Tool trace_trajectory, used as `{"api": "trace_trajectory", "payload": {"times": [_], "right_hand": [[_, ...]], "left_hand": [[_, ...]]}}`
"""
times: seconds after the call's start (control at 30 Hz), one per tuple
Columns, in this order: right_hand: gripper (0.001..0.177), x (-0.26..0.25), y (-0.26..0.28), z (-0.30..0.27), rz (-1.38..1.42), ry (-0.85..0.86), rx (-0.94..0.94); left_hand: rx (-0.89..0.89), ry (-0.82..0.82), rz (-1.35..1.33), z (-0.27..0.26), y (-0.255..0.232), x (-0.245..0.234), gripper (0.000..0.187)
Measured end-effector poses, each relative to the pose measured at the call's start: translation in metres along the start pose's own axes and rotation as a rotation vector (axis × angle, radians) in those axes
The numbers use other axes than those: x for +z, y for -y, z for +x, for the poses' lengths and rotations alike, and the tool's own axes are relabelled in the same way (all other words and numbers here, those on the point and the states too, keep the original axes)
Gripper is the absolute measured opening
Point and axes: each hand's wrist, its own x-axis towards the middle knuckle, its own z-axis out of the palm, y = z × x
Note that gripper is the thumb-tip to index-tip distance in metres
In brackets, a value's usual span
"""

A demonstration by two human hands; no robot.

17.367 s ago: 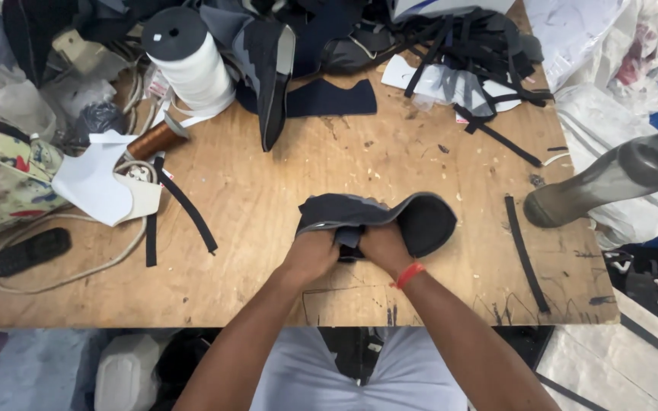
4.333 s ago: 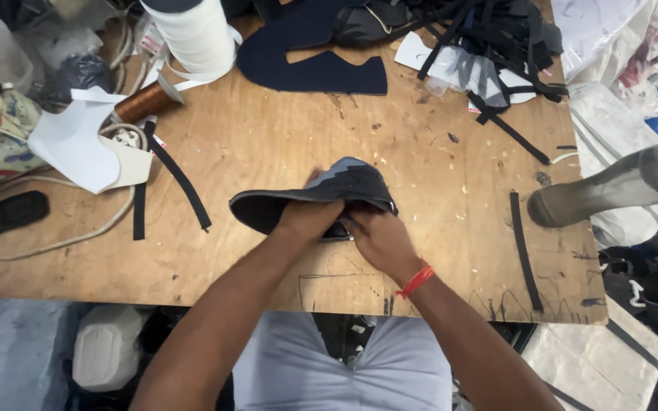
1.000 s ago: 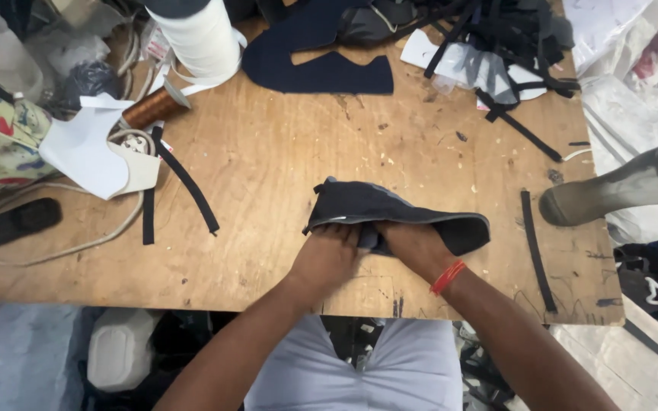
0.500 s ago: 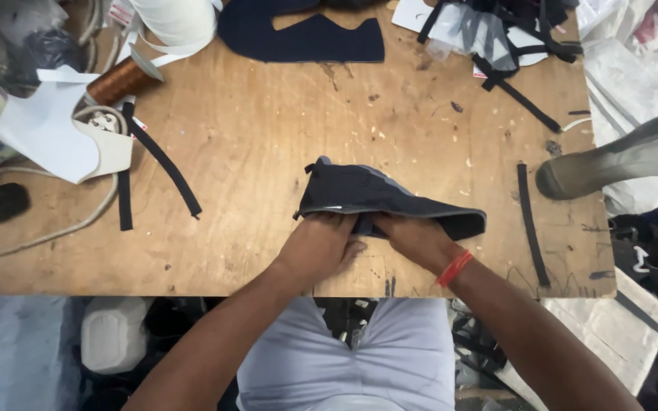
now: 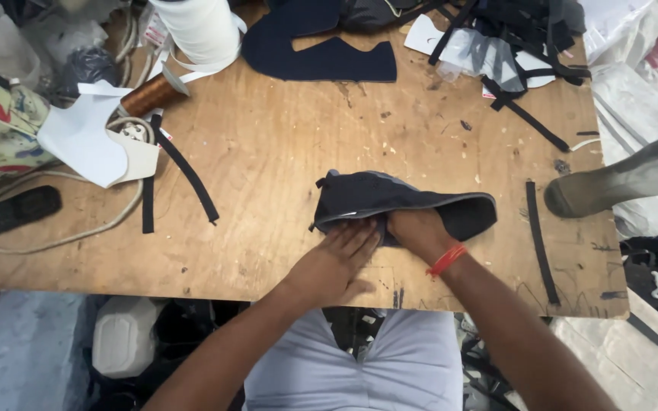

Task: The person sits at a wooden workbench in a shoe workshop and turns dark fabric shoe uppers right-side out by hand, pushing the material through and smoothing the seams. Finished uppers are placed in a growing pile on the table, and the person repeatedly picks the next upper to process.

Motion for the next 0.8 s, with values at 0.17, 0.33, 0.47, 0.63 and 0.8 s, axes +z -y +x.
{"api": "trace_trajectory", "payload": {"times": [0.17, 0.33, 0.47, 0.63, 0.8], "right_hand": [[0.034, 0.055, 0.039, -0.025, 0.002, -0.282, -0.133], [0.036, 0.019, 0.06, -0.026, 0.355, -0.064, -0.058], [0.039, 0.029, 0.059, -0.038, 0.341, -0.055, -0.233], [0.035, 0.031, 0.083, -0.069, 0.153, 0.177, -0.115], [0.033, 0.03, 0.082, -0.11, 1.682, 0.245, 0.802]], "left_hand": [[0.01, 0.069, -0.116, -0.009, -0.003, -0.001, 0.081], [-0.093, 0.35, -0.336, 0.006, -0.011, -0.031, 0.061], [0.119, 0.049, 0.203, 0.029, -0.029, -0.082, 0.04], [-0.125, -0.034, 0.062, 0.027, -0.001, -0.115, 0.069], [-0.682, 0.889, -0.339, 0.009, 0.008, -0.232, 0.061]]}}
